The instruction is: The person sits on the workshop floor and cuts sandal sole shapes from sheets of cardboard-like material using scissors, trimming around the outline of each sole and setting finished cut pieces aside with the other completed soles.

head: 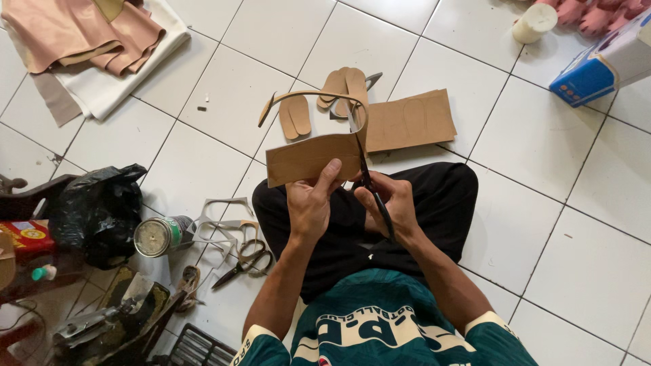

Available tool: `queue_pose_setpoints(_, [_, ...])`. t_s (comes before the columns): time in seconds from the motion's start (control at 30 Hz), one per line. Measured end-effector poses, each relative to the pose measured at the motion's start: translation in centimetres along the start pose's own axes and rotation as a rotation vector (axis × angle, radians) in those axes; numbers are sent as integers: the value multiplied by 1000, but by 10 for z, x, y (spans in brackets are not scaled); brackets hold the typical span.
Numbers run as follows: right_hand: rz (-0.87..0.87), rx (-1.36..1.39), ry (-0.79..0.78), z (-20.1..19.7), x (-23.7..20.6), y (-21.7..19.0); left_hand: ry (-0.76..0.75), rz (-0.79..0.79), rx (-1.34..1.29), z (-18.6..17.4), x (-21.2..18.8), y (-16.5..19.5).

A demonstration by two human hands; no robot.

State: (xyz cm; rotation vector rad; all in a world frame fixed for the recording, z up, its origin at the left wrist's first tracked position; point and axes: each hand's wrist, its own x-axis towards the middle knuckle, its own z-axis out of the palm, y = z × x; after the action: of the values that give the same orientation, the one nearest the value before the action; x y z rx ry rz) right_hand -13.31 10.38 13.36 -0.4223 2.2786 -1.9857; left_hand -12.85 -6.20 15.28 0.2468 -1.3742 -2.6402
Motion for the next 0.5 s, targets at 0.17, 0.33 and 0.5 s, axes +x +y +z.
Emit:
queue_pose_setpoints(0.17, [-4,35,-14,-1,-2,-2,-7,1,20,-3,3,1])
queue_pose_setpoints(0.33, [17,-35,-21,-4,-5,0,-18,-32,88,-11,4,3])
queue_pose_setpoints(0.5, [10,-85,12,0,-4,2,-47,-87,-49,-11,13,-5])
